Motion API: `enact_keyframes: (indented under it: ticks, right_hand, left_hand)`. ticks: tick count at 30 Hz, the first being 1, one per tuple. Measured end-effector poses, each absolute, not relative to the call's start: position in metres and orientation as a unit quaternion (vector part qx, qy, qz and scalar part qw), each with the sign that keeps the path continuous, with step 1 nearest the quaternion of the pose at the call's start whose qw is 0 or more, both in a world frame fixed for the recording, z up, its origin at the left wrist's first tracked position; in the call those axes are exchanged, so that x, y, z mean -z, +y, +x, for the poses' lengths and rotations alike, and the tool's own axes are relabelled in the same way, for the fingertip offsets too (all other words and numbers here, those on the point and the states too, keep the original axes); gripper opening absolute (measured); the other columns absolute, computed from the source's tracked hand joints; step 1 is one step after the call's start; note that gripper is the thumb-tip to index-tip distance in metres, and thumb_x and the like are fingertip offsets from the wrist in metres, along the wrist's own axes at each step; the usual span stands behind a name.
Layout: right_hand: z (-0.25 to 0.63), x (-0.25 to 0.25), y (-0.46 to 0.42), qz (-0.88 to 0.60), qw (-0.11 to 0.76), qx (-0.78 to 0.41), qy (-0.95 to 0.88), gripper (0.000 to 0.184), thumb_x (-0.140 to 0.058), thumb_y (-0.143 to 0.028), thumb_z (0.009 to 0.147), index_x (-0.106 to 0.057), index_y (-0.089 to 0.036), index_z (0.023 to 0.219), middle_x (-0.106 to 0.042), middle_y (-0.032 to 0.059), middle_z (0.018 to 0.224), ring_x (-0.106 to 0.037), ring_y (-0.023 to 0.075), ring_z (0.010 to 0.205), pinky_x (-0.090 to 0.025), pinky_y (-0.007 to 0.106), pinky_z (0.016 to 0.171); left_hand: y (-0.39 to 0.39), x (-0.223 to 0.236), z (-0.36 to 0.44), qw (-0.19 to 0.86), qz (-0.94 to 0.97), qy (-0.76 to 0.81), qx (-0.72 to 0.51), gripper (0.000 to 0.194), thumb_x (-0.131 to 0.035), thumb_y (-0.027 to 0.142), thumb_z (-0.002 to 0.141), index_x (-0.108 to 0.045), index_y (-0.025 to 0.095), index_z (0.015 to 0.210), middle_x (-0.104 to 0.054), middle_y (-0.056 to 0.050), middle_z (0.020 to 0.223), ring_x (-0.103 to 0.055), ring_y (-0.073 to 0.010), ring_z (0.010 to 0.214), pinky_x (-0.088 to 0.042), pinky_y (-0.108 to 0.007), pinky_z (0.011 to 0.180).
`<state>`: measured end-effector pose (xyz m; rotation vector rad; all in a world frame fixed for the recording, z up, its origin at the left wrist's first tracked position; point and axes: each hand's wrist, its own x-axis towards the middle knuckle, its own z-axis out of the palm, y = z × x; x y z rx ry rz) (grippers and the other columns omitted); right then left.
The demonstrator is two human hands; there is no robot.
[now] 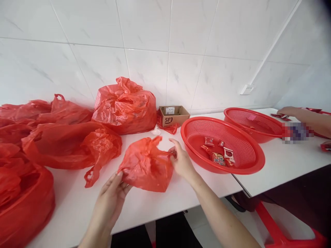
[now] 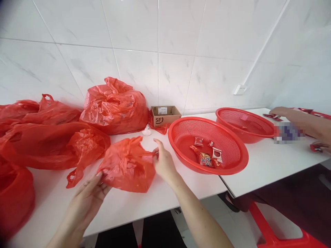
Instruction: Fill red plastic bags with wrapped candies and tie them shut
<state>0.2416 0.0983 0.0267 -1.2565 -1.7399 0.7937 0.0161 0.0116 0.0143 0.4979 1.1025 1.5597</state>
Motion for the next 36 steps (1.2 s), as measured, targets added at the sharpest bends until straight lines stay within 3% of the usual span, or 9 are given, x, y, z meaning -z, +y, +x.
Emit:
enact_keyframes:
  ticks: [3, 6, 10, 14, 16, 20, 26, 31, 36]
  right_hand:
    - [0.258, -0.023, 0.11, -0.514, 0.438, -0.32, -0.664, 0.059, -0.047, -0.009, 0.077, -0.044, -0.022, 0.134, -0.063, 0.002, 0.092, -0.059, 0.0136, 0.074, -0.049, 0.029, 0.074]
    - [0.255, -0.025, 0.109, -0.495, 0.423, -0.344, -0.677, 0.056, -0.049, -0.011, 0.077, -0.045, -0.023, 0.132, -0.063, 0.0008, 0.092, -0.058, 0.0119, 0.07, -0.048, 0.027, 0.071]
    - [0.24, -0.033, 0.098, -0.472, 0.381, -0.338, -0.719, 0.053, -0.05, -0.014, 0.082, -0.045, -0.028, 0.132, -0.063, 0.0002, 0.097, -0.058, 0.012, 0.072, -0.048, 0.027, 0.07]
    - [0.238, -0.048, 0.089, -0.435, 0.336, -0.311, -0.775, 0.053, -0.047, -0.01, 0.085, -0.046, -0.032, 0.134, -0.064, 0.0007, 0.103, -0.06, 0.0125, 0.081, -0.048, 0.028, 0.076]
    - [0.243, -0.053, 0.089, -0.412, 0.303, -0.302, -0.805, 0.054, -0.046, -0.008, 0.086, -0.045, -0.033, 0.135, -0.065, 0.0015, 0.105, -0.062, 0.0134, 0.087, -0.048, 0.028, 0.079]
    - [0.261, -0.053, 0.098, -0.443, 0.255, -0.226, -0.829, 0.052, -0.043, -0.003, 0.086, -0.052, -0.028, 0.132, -0.068, 0.0049, 0.109, -0.063, 0.017, 0.096, -0.048, 0.033, 0.085]
    - [0.269, -0.067, 0.092, -0.446, 0.295, -0.203, -0.82, 0.046, -0.051, -0.003, 0.083, -0.057, -0.023, 0.125, -0.063, 0.007, 0.121, -0.061, 0.0182, 0.107, -0.048, 0.034, 0.093]
    - [0.228, -0.087, 0.058, -0.308, 0.426, -0.172, -0.833, 0.02, -0.048, -0.014, 0.093, -0.061, -0.02, 0.107, -0.066, 0.0046, 0.104, -0.063, 0.0143, 0.097, -0.05, 0.029, 0.087]
    - [0.215, -0.068, 0.069, -0.339, 0.08, -0.084, -0.934, 0.032, -0.052, -0.005, 0.083, -0.065, -0.014, 0.11, -0.069, 0.0108, 0.1, -0.064, 0.0263, 0.097, -0.051, 0.037, 0.079]
  left_hand:
    - [-0.003, 0.003, -0.006, 0.478, 0.218, 0.545, -0.653, 0.034, -0.076, 0.039, 0.07, -0.064, 0.02, 0.095, -0.067, -0.003, 0.105, -0.066, -0.0196, 0.092, -0.057, -0.039, 0.087]
    - [-0.021, -0.001, 0.0, 0.262, 0.37, 0.632, -0.629, 0.042, -0.071, 0.04, 0.076, -0.056, 0.025, 0.112, -0.057, -0.008, 0.126, -0.059, -0.0285, 0.115, -0.049, -0.054, 0.099]
    - [-0.027, -0.029, 0.032, -0.082, 0.626, 0.568, -0.528, 0.015, -0.067, 0.022, 0.08, -0.063, 0.022, 0.094, -0.047, -0.012, 0.14, -0.041, -0.0349, 0.136, -0.034, -0.058, 0.111]
    - [0.004, -0.046, 0.036, -0.197, 0.741, 0.537, -0.351, 0.018, -0.062, 0.02, 0.085, -0.072, 0.026, 0.098, -0.037, -0.01, 0.152, -0.023, -0.0434, 0.144, -0.027, -0.066, 0.109]
    - [0.024, -0.045, 0.026, -0.164, 0.754, 0.568, -0.285, 0.024, -0.056, 0.027, 0.09, -0.071, 0.025, 0.108, -0.054, -0.014, 0.139, -0.039, -0.0411, 0.137, -0.03, -0.065, 0.108]
    - [0.045, -0.044, -0.002, 0.01, 0.722, 0.65, -0.237, 0.032, -0.048, 0.04, 0.092, -0.069, 0.022, 0.109, -0.073, -0.008, 0.101, -0.069, -0.0259, 0.09, -0.054, -0.04, 0.083]
    - [0.029, -0.047, -0.022, 0.05, 0.649, 0.704, -0.284, 0.04, -0.055, 0.046, 0.083, -0.066, 0.024, 0.113, -0.071, -0.005, 0.095, -0.063, -0.0198, 0.07, -0.05, -0.032, 0.068]
    - [0.015, -0.053, 0.004, 0.147, 0.611, 0.7, -0.34, 0.05, -0.054, 0.047, 0.083, -0.058, 0.028, 0.129, -0.057, 0.002, 0.067, -0.049, -0.0149, 0.052, -0.042, -0.027, 0.052]
    - [0.009, -0.059, 0.004, 0.296, 0.561, 0.646, -0.426, 0.039, -0.057, 0.042, 0.08, -0.059, 0.026, 0.116, -0.055, 0.005, 0.064, -0.039, -0.0104, 0.044, -0.035, -0.022, 0.043]
